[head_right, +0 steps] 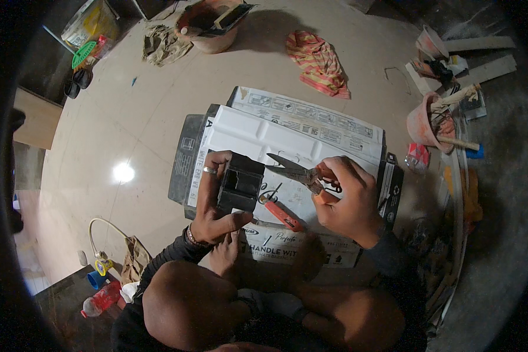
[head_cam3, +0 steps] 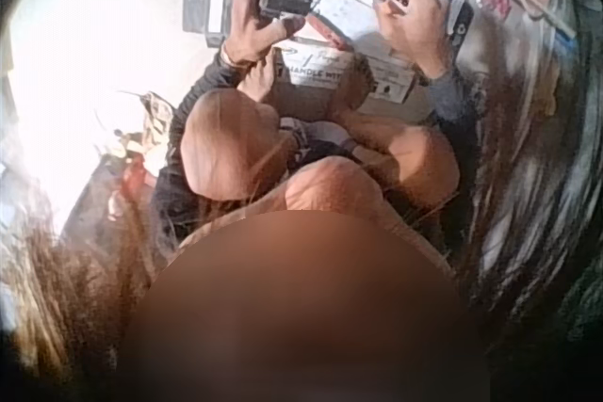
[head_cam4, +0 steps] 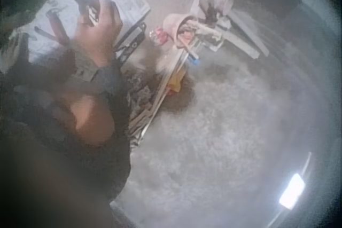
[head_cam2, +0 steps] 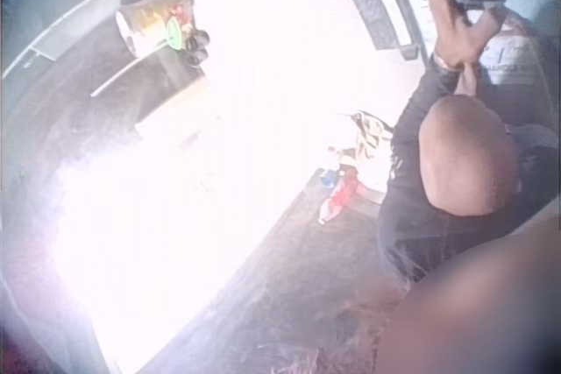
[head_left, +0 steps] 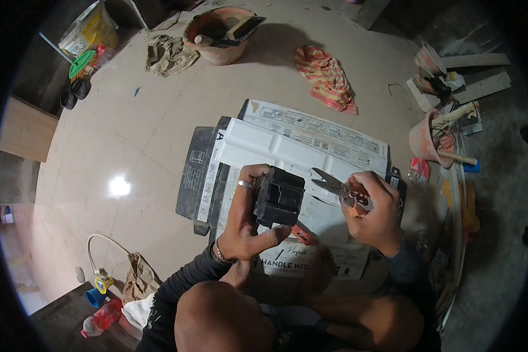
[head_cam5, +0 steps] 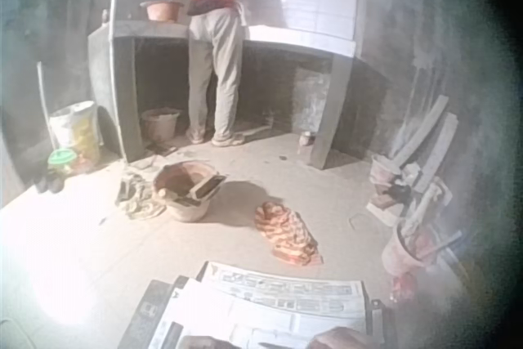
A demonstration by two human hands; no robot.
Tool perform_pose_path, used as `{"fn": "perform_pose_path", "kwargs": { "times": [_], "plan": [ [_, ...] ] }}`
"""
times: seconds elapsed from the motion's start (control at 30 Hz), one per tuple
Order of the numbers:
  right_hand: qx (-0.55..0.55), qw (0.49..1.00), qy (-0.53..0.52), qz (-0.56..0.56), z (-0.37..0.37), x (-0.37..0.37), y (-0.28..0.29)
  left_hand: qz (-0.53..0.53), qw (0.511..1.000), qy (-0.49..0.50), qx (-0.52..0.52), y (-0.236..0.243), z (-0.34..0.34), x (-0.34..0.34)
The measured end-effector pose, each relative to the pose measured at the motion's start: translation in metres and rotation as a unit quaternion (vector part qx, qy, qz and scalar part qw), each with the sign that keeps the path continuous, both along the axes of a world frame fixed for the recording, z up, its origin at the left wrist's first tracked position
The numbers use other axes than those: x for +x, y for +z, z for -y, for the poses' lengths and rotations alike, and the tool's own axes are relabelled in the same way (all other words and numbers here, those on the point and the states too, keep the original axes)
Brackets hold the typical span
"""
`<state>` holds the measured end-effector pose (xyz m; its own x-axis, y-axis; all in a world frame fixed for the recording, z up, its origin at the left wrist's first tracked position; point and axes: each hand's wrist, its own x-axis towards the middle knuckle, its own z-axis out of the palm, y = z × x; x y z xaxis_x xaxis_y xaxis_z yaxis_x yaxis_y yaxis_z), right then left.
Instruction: The person sits on the floor and uses a red utility knife and pliers to scrape and pry at a small black plastic component. They repeatedly scrape the surface and edges of the component, then use pliers to pull at parts of it, occasionally rotating the object to access different sides.
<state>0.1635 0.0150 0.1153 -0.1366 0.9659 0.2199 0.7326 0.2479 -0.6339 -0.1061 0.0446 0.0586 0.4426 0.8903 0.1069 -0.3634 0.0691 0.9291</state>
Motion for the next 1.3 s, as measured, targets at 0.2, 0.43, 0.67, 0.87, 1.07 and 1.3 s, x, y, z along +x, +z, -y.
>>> {"fn": "perform_pose_path", "kwargs": {
  "times": [0.2, 0.43, 0.67, 0.87, 1.07, 1.3],
  "plan": [
    [0.045, 0.995, 0.042, 0.078, -0.001, 0.004, 0.007, -0.016, 0.999, 0.003, 0.039, -0.002, 0.000, 0.000],
    [0.102, 0.984, 0.052, 0.139, 0.004, 0.006, 0.005, -0.088, 0.982, 0.069, 0.155, -0.017, 0.001, -0.005],
    [0.086, 0.988, 0.037, 0.125, 0.007, 0.007, -0.002, -0.119, 0.981, 0.078, 0.135, -0.010, 0.003, -0.005],
    [-0.031, 0.998, 0.054, 0.019, 0.010, 0.004, -0.014, -0.082, 0.993, 0.020, 0.083, -0.006, -0.009, -0.014],
    [-0.173, 0.983, -0.037, -0.059, 0.007, 0.002, -0.003, -0.084, 0.996, 0.009, 0.011, -0.006, -0.007, -0.013],
    [-0.025, 1.000, 0.005, 0.008, 0.010, -0.003, -0.006, -0.044, 0.998, 0.026, -0.044, 0.000, -0.002, -0.007]
  ]
}}
